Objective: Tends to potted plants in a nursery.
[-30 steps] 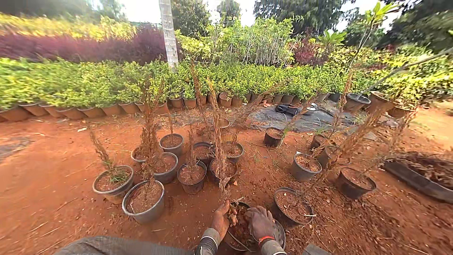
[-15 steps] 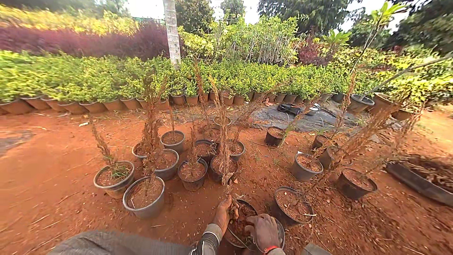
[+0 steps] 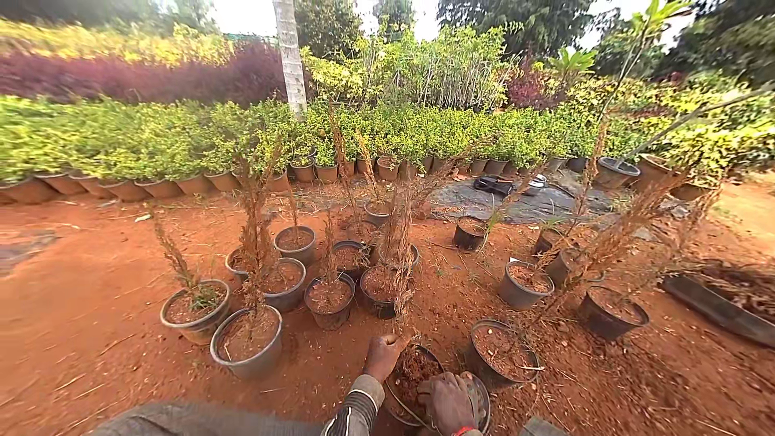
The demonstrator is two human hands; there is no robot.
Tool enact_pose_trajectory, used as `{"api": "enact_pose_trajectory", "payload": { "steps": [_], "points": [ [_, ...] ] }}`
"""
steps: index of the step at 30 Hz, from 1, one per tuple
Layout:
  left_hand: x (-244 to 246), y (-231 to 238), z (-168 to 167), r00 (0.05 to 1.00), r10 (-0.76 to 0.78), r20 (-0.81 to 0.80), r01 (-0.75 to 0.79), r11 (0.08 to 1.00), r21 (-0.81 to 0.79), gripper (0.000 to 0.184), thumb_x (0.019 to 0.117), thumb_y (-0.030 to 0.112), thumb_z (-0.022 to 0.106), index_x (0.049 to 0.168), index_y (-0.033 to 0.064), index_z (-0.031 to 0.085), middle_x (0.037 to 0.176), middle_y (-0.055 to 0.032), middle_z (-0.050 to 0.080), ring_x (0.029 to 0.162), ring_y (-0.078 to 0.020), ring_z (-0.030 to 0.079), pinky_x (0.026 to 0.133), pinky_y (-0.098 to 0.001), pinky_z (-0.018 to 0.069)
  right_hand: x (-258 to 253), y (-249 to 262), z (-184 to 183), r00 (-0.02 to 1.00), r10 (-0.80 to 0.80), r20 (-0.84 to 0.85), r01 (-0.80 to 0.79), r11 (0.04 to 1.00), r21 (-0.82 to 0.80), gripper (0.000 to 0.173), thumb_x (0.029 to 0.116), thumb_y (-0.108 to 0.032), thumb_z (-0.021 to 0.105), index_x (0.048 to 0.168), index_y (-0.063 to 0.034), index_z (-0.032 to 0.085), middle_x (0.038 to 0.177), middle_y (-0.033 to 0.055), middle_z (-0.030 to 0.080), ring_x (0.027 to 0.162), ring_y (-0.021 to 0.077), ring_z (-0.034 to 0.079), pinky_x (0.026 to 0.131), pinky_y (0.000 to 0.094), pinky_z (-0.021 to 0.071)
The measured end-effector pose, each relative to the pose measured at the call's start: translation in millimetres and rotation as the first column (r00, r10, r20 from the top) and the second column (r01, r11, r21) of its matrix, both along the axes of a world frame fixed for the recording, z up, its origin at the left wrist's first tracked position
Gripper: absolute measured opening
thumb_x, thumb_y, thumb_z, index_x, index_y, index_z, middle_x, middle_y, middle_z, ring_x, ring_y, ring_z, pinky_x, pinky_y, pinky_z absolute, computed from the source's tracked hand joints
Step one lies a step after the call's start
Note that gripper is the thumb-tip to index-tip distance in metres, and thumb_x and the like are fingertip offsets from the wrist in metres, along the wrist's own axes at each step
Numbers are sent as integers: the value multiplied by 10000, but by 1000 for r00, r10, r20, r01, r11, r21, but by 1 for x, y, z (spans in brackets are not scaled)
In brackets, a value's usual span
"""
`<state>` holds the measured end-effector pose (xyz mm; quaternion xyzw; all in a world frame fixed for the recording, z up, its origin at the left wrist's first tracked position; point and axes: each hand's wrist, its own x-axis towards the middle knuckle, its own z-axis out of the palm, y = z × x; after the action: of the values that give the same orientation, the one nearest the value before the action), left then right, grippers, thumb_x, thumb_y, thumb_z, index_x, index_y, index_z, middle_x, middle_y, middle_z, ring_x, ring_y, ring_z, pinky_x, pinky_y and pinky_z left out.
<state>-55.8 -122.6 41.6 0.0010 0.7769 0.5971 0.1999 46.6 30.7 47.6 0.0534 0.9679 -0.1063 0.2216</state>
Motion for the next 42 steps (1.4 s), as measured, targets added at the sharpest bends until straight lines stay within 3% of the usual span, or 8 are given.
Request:
{"api": "enact_pose_trajectory", "payload": {
  "steps": [4,8,11,13,19,26,32,42],
  "points": [
    [-3,4,6,986,-153,-60,145,983,-114,333,915,388,767,974,61,765,902,-72,740,794,-164,703,819,-393,588,3,5,23,948,-203,-245,145,961,-236,374,997,-303,612,1355,-228,686,1338,59,684,1297,300,583,1109,515,418],
    [6,5,19,967,-255,4,252,960,119,334,948,241,743,1178,2,700,1034,-110,756,906,-171,744,873,-356,615,-2,0,24,871,-379,-311,202,856,-476,622,1024,-373,593,1480,33,480,1443,239,565,1360,357,540,1177,476,384],
    [8,-9,13,980,-176,99,149,961,232,307,1063,235,588,1226,-19,642,1016,-156,760,898,-246,768,839,-415,641,-5,5,5,769,-530,-357,205,733,-648,393,1055,-265,515,1285,35,621,1192,205,689,1140,296,662,1043,461,494],
    [2,-19,0,977,-212,7,212,977,14,305,1004,246,661,1195,10,692,1105,-123,743,1010,-199,730,949,-390,589,-8,13,1,719,-615,-323,196,625,-755,293,1052,-222,511,1177,11,637,1078,154,689,1016,232,669,931,421,533],
    [10,-12,-6,816,-578,10,531,742,-409,278,934,255,729,1074,16,745,1140,-187,724,1127,-315,676,1046,-546,495,-12,-3,15,909,-379,-172,160,700,-696,989,932,-478,691,1603,43,185,1583,259,394,1461,322,431,1214,431,349],
    [13,-17,-8,827,-562,-33,475,729,-493,623,892,290,774,1456,112,580,1522,-98,542,1442,-211,475,1232,-420,345,-15,6,-12,843,-496,-205,158,595,-788,530,1034,-332,536,1416,36,532,1376,208,612,1331,273,555,1167,420,391],
    [40,2,-12,733,-666,138,489,375,-787,1181,784,715,726,1648,91,219,1732,-121,154,1607,-338,44,1266,-605,115,-9,-4,-11,813,-542,-214,149,548,-823,509,1025,-346,494,1345,37,597,1302,200,651,1277,261,586,1139,417,413],
    [46,13,-19,728,-676,114,450,347,-823,1127,831,574,759,1641,32,193,1724,-160,163,1609,-301,89,1289,-545,19,-7,-18,-23,657,-669,-347,117,545,-830,369,1065,-245,426,1135,33,659,871,102,690,861,204,680,885,402,551]
  ]
}}
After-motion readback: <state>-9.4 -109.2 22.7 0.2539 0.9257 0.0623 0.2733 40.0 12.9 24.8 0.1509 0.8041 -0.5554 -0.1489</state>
